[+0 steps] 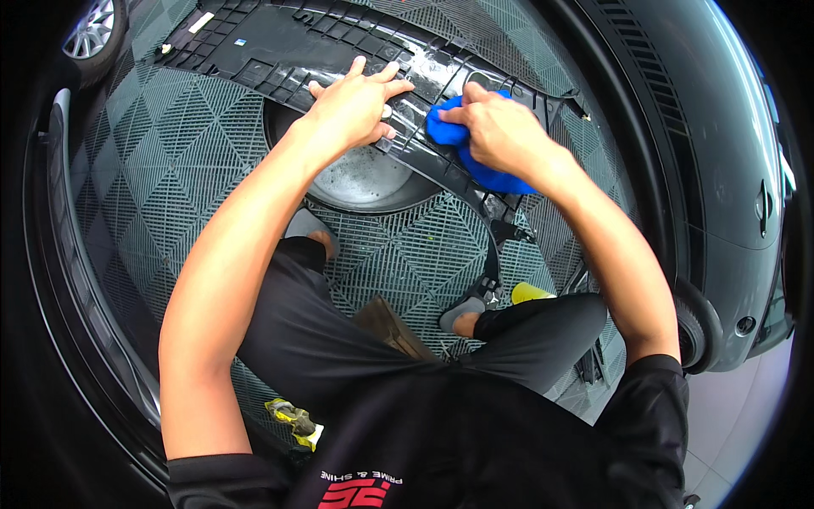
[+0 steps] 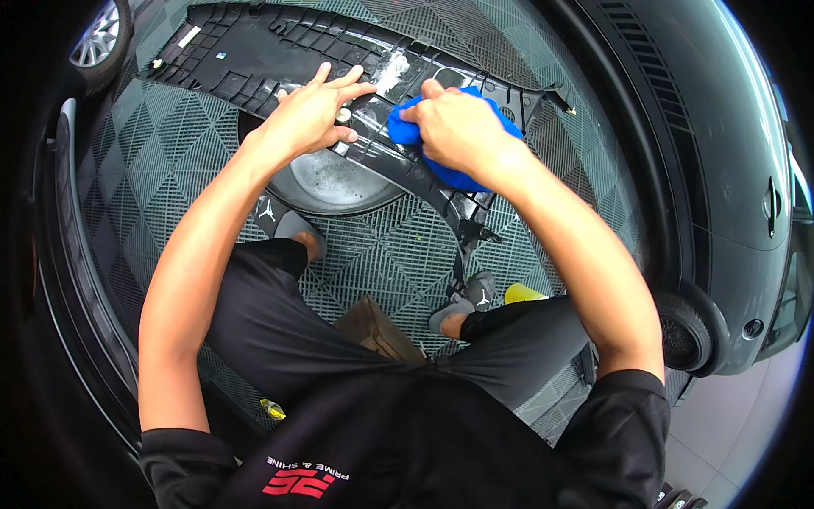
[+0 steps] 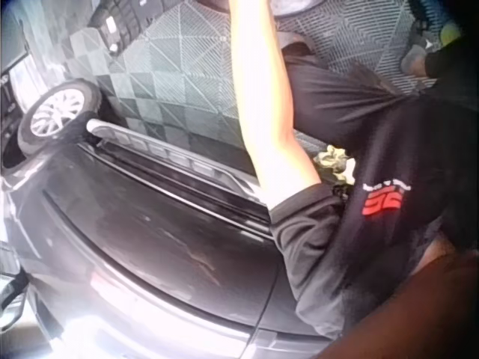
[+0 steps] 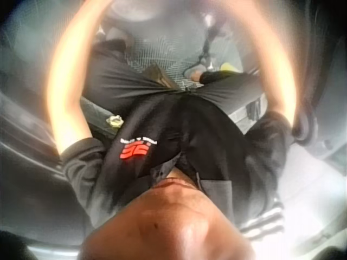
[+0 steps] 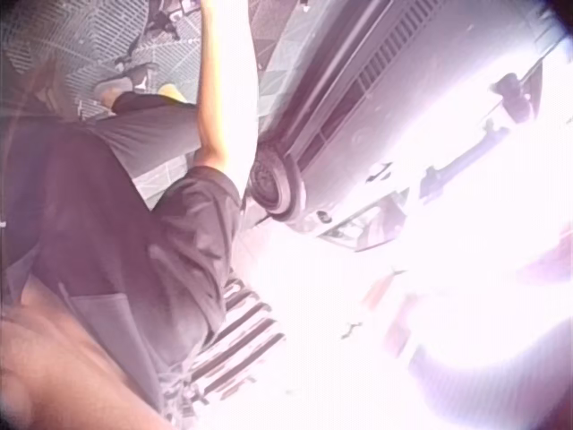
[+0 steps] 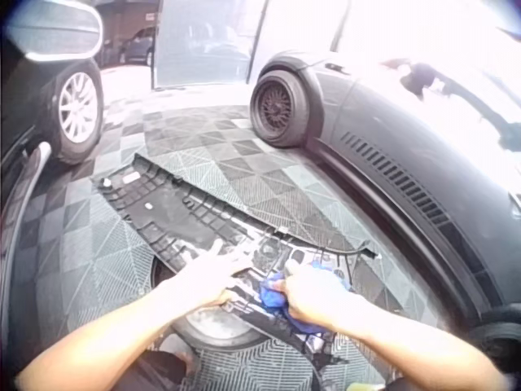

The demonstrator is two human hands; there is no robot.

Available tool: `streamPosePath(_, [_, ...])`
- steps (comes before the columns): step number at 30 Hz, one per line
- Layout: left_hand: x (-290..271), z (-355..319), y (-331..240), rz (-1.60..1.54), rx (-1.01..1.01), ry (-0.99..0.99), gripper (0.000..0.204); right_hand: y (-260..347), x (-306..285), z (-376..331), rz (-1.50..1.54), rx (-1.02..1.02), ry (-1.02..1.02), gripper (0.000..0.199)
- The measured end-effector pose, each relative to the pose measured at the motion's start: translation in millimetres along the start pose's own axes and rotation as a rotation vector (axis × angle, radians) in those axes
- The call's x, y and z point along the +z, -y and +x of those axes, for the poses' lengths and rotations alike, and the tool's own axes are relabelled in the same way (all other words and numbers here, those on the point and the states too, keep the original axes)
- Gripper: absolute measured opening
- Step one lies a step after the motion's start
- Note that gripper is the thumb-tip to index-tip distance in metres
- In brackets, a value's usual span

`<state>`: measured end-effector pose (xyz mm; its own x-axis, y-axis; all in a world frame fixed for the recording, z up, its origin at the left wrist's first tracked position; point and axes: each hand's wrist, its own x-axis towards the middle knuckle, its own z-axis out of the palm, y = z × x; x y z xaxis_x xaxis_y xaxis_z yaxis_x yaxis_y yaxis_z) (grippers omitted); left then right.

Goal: The person wipes down several black plastic car trim pieces with a blue cloth, dipping the cloth into a bucket of water.

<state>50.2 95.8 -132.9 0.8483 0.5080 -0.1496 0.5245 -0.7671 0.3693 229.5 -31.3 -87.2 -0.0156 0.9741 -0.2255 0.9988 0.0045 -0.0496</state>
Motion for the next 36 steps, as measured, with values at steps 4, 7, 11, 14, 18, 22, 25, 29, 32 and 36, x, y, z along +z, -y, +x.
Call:
streamPosePath(4, [4, -1, 0, -0.013, -0.017, -0.016, 0.076, -21, -7, -11, -0.183, 0.032, 0.002, 0.036])
streamPosePath(7, [2, 0, -3, -0.025, -0.018, -0.003, 0.075, -30, 9, -16, -0.15, -0.068, -0.062, 0.032])
streamPosePath(11, [7, -1, -4, -0.012, -0.003, -0.005, 0.076, -32, -5, -16, -0.231, -0.105, 0.02, 0.027])
streamPosePath(14, [11, 5, -2, -0.019, 0.024, -0.032, 0.076, -19, -8, -12, -0.431, -0.069, -0.001, 0.031])
streamPosePath(18, [11, 2, -4, -0.016, 0.016, -0.028, 0.075, -30, -9, -11, -0.263, -0.127, 0.069, 0.033])
streamPosePath(22, [6, 0, -7, -0.022, 0.011, -0.001, 0.075, -27, -8, -11, -0.291, -0.06, 0.005, 0.031])
streamPosePath(25, [2, -2, -9, -0.025, -0.009, 0.016, 0.075, -22, -6, -5, -0.201, 0.056, -0.132, 0.033])
streamPosePath(29, [3, 0, -11, -0.017, 0.008, 0.013, 0.076, -17, 8, 9, -0.006, 0.086, -0.249, 0.036])
streamPosePath(32, [2, -1, -11, -0.017, -0.02, 0.028, 0.076, -1, 28, -1, -0.16, 0.035, -0.211, 0.029])
streamPosePath(36, [2, -3, -9, -0.008, -0.011, 0.014, 0.076, -9, 4, -22, -0.255, 0.18, 0.147, 0.035])
